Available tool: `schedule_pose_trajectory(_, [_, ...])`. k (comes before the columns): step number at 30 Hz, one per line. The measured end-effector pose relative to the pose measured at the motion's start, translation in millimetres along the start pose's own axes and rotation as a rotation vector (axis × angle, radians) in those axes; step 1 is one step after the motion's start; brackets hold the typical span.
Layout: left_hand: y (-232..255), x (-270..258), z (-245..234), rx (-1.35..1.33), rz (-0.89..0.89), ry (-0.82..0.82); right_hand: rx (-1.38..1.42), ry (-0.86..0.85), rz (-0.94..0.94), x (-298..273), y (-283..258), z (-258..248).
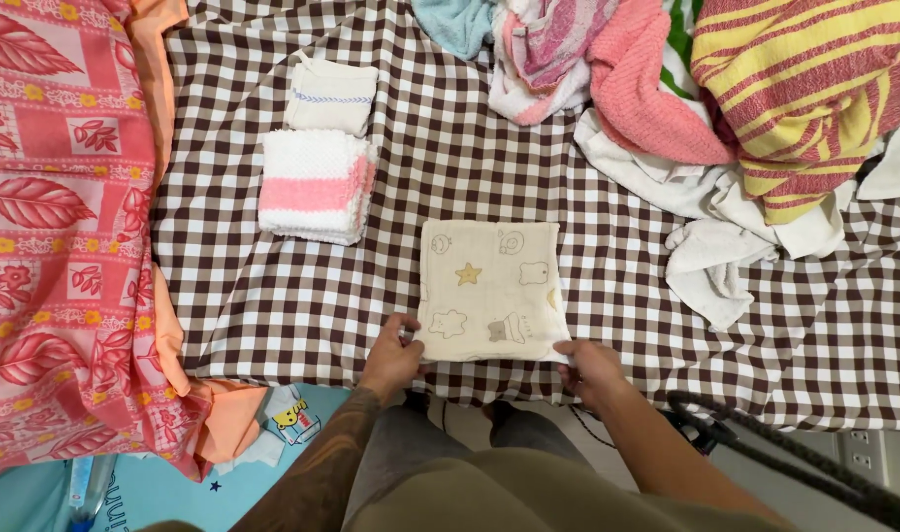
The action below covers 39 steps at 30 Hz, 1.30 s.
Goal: The person folds several towels one by one on a checkered bedsheet, stacking them neatly. They handle white, pink-striped, and patterned towels, unfolding and refolding each before placing it in a growing stack.
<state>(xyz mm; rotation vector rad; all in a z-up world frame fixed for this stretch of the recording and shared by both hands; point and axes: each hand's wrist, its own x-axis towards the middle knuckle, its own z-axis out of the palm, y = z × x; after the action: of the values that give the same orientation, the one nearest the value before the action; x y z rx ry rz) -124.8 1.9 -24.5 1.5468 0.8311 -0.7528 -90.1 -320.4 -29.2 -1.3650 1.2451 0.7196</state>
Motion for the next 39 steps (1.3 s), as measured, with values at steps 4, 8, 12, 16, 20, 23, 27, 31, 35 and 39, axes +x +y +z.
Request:
schedule_pose_trajectory(4, [25.3,9.2,-1.9,-0.147,0.009,-0.053,-0.095,0.006,-0.222,-12.2,-37.1,9.2])
schedule_pose_trajectory(8, [88.0,54.3,-13.8,-0.423,0.093,-0.075,0.085,-0.193,-0.308,-11.7,-113.3,38.5])
schedule_pose_trajectory(12, [115.8,60.7,-14.1,0.153,0.382,0.385,-0.250,0.115,-0.621,-23.5,-126.5,59.5])
schedule_pose_trajectory(16, [89.8,40.8,26.4,0.735,0.981,0.309,-0.858,0.044,-1.332,-25.2,-75.9,74.9])
schedule_pose_trajectory(20, [81.6,54.4,52.5,1.054,1.246,0.441,-1.260,-0.024,-1.828,2.4,-55.0,94.5])
schedule_pose_trajectory(23, [108.7,75.2,39.5,0.849,0.886,0.379,-1.359,0.253,-1.793,15.1,-88.1,99.2])
schedule_pose_trajectory(27, [141.0,91.4,13.7,1.089,0.462,-0.045,-1.550,-0.016,-1.150,4.3,-129.3,86.3])
schedule_pose_trajectory(31, [151.8,113.6,-3.7,1.004,0.579,-0.208,-1.753,-0.209,-0.900,7.9,-162.9,83.8])
schedule_pose_trajectory(35, [147.6,126.5,6.9,0.969,0.611,0.126,-1.530,0.056,-1.210,23.6,-170.5,96.6])
schedule_pose_trajectory(39, [125.8,94.6,48.0,1.166,1.025,0.411,-1.211,0.242,-1.493,7.7,-119.9,112.4])
